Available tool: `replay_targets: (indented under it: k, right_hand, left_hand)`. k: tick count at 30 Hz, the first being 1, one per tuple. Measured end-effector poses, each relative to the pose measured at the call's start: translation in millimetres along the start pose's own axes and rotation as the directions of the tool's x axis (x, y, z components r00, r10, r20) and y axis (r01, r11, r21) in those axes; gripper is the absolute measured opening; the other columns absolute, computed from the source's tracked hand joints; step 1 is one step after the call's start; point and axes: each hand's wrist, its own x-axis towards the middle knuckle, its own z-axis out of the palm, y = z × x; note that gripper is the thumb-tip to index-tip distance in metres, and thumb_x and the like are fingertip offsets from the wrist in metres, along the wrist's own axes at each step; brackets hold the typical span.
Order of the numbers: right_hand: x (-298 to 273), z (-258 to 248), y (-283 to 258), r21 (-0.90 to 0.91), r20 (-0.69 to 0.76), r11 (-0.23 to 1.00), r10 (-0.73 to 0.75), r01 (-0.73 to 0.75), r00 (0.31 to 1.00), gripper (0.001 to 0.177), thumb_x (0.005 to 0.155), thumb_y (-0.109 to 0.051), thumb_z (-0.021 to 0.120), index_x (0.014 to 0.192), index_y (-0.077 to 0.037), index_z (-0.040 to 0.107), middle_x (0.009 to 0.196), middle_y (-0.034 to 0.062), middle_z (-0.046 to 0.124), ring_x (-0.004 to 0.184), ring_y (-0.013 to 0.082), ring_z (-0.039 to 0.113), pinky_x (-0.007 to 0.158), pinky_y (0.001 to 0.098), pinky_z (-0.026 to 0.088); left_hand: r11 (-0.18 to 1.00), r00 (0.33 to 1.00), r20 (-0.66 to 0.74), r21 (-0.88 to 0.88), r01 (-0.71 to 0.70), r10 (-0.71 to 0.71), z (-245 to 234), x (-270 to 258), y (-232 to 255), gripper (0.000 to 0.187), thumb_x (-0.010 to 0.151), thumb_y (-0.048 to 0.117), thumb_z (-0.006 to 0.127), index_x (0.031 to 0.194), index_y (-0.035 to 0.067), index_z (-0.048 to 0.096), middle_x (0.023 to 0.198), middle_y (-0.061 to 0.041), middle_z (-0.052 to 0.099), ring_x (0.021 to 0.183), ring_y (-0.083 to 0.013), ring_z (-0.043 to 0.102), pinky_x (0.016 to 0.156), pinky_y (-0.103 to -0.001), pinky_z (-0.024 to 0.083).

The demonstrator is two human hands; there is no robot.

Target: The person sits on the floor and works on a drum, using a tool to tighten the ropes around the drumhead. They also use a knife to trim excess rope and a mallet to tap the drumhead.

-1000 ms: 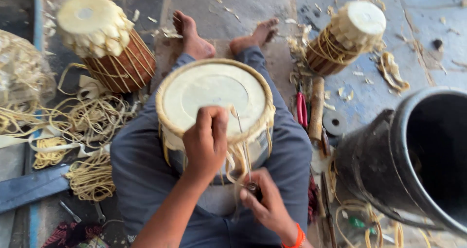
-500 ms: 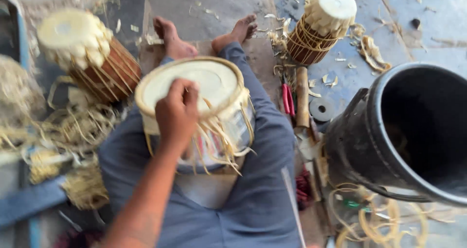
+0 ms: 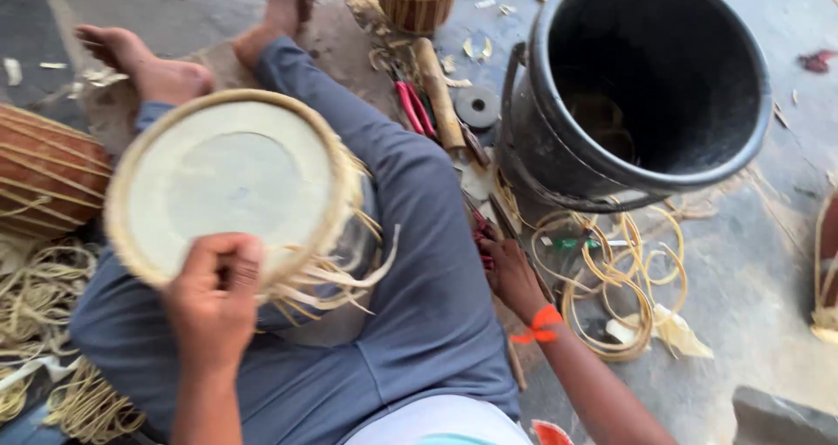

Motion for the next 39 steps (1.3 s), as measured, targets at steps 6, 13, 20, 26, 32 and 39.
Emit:
replay_targets:
  k: [6,13,20,26,32,39]
  right_hand:
    - [54,-56,-43,0.761,0.002,0.648,-0.017,0.01,1.0,0.013,0.099,-0.007,0.057,0.112,-0.008,0.054,0.121,0.0094,0.063,0.092,0.0267,0.063,0.072,0.0409,0.053]
    - [37,-185,-216,0.912,0.228,0.378,-0.145,-0.159,0.963,0.03,0.091,0.001,0.053,0.12,-0.006,0.056,0.092,0.0075,0.063,0.08,0.0178,0.066,0.074,0.0338,0.058]
    - [29,-108,-287,0.86,0.461,0.4,-0.339,-0.319,0.82,0.024,0.101,0.002,0.052,0.118,0.003,0.069,0.101,0.0156,0.071,0.079,0.016,0.066,0.068,0.0322,0.054]
    - [14,-76,-342,0.983,0.177,-0.002,-0.238,-0.182,0.955,0.04,0.103,-0.007,0.043,0.141,0.0,0.054,0.129,0.016,0.067,0.116,0.0182,0.066,0.102,0.0325,0.051]
    - [26,-66,-341,0.851,-0.069,0.332,-0.698,0.407,0.713,0.038,0.115,-0.022,0.046,0.141,0.006,0.053,0.135,0.0201,0.062,0.126,0.0239,0.059,0.111,0.0344,0.044]
    - [31,-62,-344,0.946,0.325,0.101,-0.354,-0.309,0.877,0.032,0.107,-0.032,0.043,0.103,-0.005,0.06,0.076,0.0053,0.061,0.061,0.014,0.055,0.054,0.027,0.044]
  left_hand:
    - [0.983,0.986,0.056,-0.1,-0.153,0.16,-11,-22,20,0.018,0.094,0.013,0.071,0.11,0.006,0.069,0.095,-0.004,0.074,0.088,-0.0115,0.071,0.081,-0.027,0.056]
    - [0.972,0.97,-0.051,0.009,-0.236,0.236,-11,-41,39,0.026,0.088,0.024,0.08,0.105,0.009,0.067,0.088,-0.004,0.065,0.081,-0.0188,0.063,0.079,-0.035,0.052]
    - [0.918,0.92,-0.082,0.151,-0.368,0.383,1,-66,24,0.014,0.09,0.013,0.074,0.101,0.011,0.066,0.105,-0.004,0.066,0.094,-0.0279,0.06,0.086,-0.041,0.049]
    - [0.914,0.91,-0.115,0.125,-0.386,0.4,0,-67,24,0.016,0.095,0.013,0.071,0.11,0.007,0.068,0.102,-0.008,0.069,0.086,-0.029,0.063,0.08,-0.041,0.051]
    - [0.773,0.726,-0.276,0.14,-0.618,0.63,-20,-57,17,0.008,0.1,0.013,0.062,0.106,0.008,0.061,0.096,-0.011,0.071,0.08,-0.0289,0.063,0.079,-0.042,0.048]
    - [0.846,0.795,-0.291,0.227,-0.482,0.531,10,2,-16,0.032,0.107,0.031,0.047,0.089,0.013,0.067,0.084,-0.001,0.071,0.074,-0.026,0.063,0.077,-0.043,0.041]
